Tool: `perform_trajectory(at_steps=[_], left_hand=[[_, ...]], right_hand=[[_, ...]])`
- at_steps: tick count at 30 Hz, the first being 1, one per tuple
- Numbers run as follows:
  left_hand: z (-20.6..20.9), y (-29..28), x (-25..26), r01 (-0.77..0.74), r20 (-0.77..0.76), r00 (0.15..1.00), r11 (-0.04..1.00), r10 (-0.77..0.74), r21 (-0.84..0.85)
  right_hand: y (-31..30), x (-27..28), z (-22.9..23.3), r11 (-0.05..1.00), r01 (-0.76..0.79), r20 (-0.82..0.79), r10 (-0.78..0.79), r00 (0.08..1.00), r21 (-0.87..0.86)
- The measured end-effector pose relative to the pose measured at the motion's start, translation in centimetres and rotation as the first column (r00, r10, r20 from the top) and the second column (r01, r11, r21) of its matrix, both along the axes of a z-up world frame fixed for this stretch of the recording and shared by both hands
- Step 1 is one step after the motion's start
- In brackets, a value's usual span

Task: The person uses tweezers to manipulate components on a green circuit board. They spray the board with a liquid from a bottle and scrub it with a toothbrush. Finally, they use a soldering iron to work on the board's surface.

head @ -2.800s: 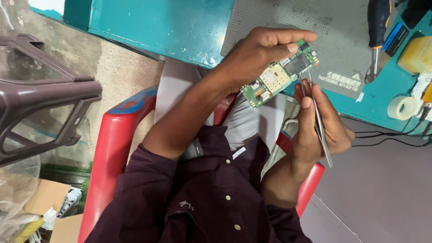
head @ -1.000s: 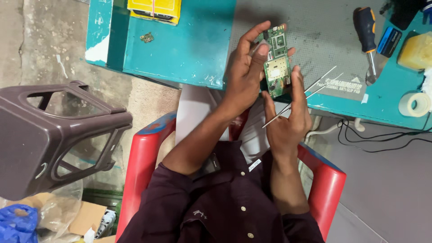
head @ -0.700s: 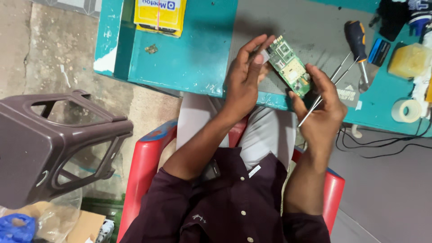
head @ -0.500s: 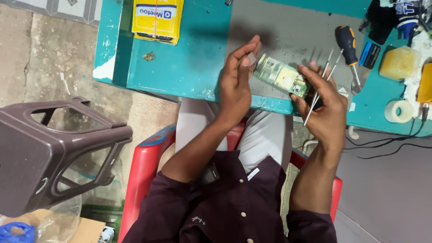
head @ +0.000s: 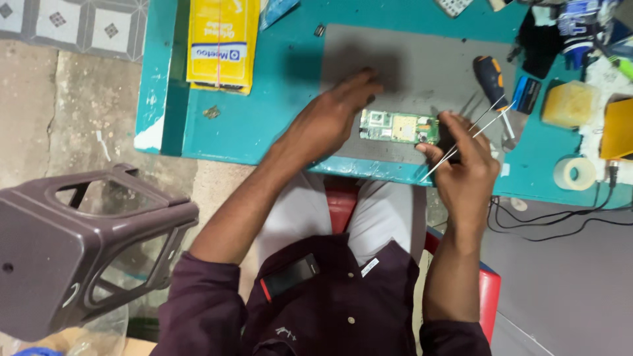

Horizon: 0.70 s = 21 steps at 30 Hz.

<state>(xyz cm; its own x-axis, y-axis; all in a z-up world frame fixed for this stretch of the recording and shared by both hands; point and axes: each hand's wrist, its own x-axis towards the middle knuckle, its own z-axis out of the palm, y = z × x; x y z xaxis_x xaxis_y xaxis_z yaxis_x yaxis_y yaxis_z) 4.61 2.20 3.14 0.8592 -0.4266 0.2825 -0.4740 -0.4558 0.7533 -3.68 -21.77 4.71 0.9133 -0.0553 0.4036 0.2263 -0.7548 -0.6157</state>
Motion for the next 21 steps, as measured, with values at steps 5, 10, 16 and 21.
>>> perform_trajectory(at_steps=[5, 10, 16, 21], left_hand=[[-0.13, 0.93, 0.14, 0.168, 0.196, 0.963, 0.982, -0.183, 0.092], [-0.81, 1.09, -0.29, 0.147, 0.223, 0.958, 0.978, -0.178, 0.151], [-0.89, 0.94, -0.61, 0.143, 0.261, 0.946, 0.972, -0.19, 0.188], [-1.01, 0.64, -0.72, 0.152, 0.315, 0.919, 0.951, -0.236, 0.268]], right_hand=[[0.08, 0.4, 0.72, 0.999, -0.026, 0.048, 0.028, 0.998, -0.04], [-0.24, 0.43, 0.49, 0.993, -0.074, 0.066, 0.08, 0.995, -0.089], [-0.27, 0.48, 0.34, 0.991, -0.083, 0.084, 0.092, 0.992, -0.104], [-0.34, 0.63, 0.3, 0.984, -0.111, 0.097, 0.125, 0.987, -0.138]])
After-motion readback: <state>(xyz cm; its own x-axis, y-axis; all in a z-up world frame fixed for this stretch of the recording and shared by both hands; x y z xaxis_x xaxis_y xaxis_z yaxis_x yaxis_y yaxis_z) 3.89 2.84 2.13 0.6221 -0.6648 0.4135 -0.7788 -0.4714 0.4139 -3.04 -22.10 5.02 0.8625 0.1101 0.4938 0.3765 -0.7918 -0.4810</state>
